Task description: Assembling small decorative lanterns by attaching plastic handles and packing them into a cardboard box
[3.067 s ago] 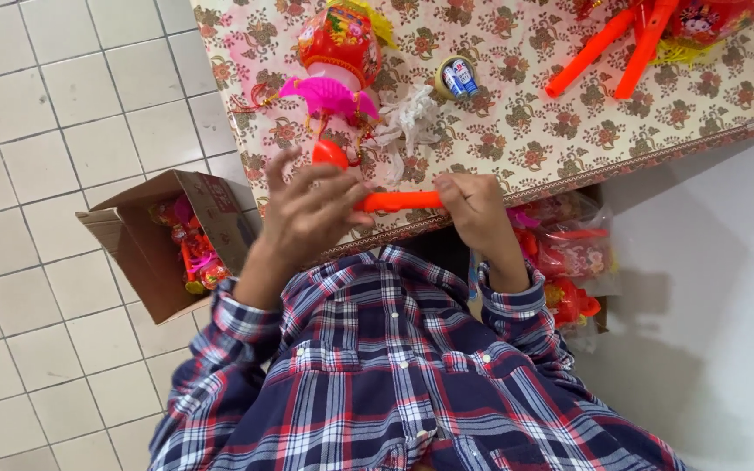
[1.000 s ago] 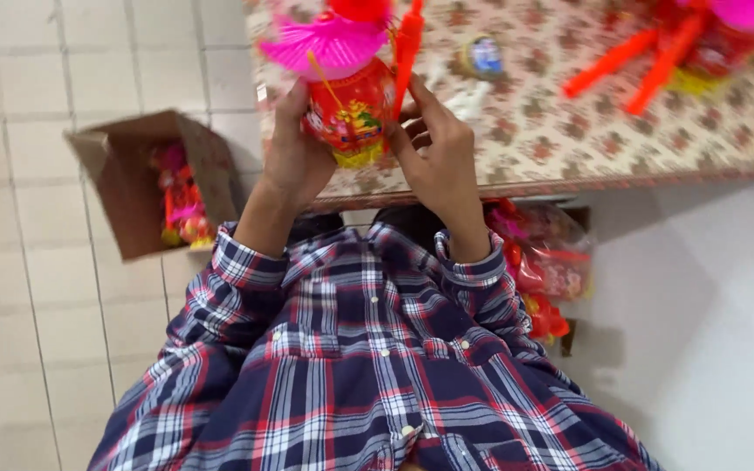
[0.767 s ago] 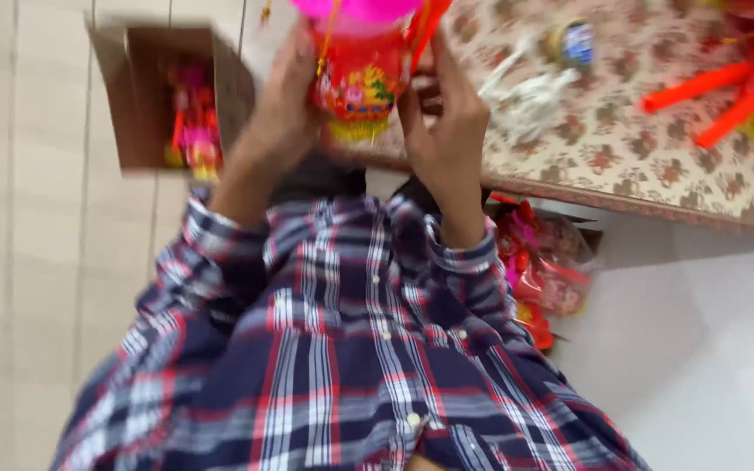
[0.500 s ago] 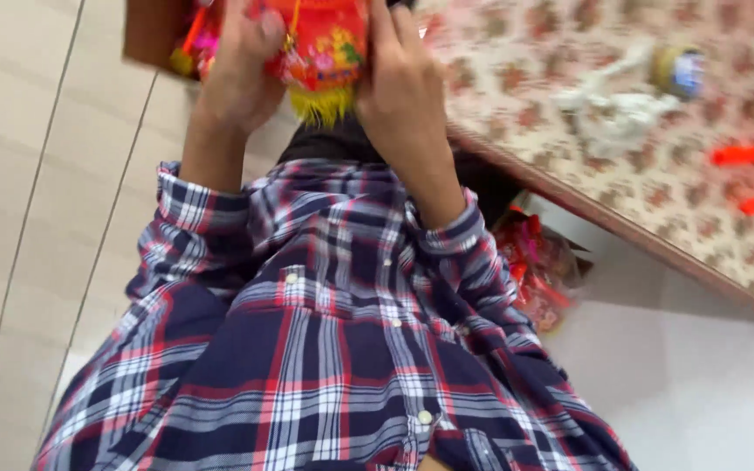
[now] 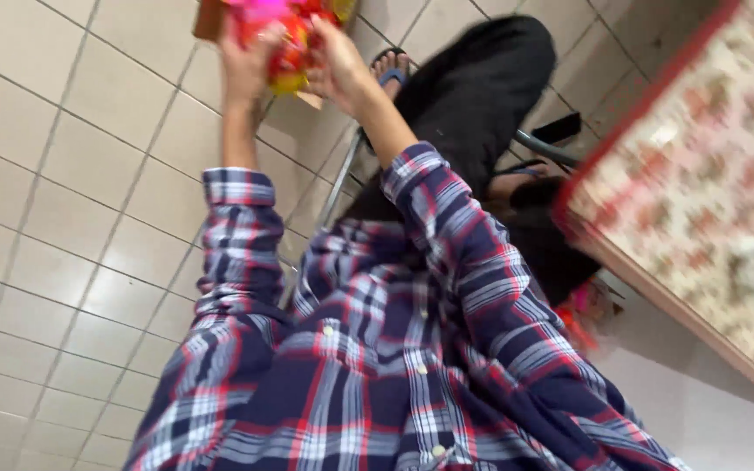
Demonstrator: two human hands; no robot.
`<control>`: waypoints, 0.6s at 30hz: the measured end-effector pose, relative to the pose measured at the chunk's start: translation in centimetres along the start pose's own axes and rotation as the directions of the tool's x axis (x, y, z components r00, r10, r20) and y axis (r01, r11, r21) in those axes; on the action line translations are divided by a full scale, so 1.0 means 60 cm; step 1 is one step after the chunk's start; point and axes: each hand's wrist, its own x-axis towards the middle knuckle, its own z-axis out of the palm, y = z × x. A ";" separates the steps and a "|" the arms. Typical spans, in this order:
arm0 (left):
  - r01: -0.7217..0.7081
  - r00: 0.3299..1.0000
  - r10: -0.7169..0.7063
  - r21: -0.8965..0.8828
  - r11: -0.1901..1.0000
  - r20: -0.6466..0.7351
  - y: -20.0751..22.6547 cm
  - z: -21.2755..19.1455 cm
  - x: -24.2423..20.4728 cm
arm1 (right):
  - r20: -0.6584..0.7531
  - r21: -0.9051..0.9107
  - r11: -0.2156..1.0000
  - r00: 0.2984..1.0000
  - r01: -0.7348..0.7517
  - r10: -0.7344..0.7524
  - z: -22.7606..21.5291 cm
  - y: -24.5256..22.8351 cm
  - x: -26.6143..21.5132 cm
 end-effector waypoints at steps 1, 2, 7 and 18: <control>0.085 0.996 -0.088 0.259 0.962 0.000 -0.028 -0.014 0.014 | -0.075 -0.079 0.997 0.997 -0.002 -0.004 -0.001 0.014 0.022; 0.159 0.985 -0.172 0.500 0.851 -0.021 -0.058 -0.026 0.027 | -0.148 -0.157 0.987 0.989 -0.011 -0.013 -0.005 0.028 0.043; 0.258 0.932 -0.363 0.736 0.625 -0.018 -0.100 -0.036 0.068 | -0.265 -0.529 0.847 0.936 0.059 -0.231 -0.048 0.072 0.168; 0.045 0.924 -0.378 0.998 -0.038 -0.057 -0.154 -0.067 0.085 | -0.026 -0.938 0.338 0.953 0.081 -0.303 -0.091 0.147 0.249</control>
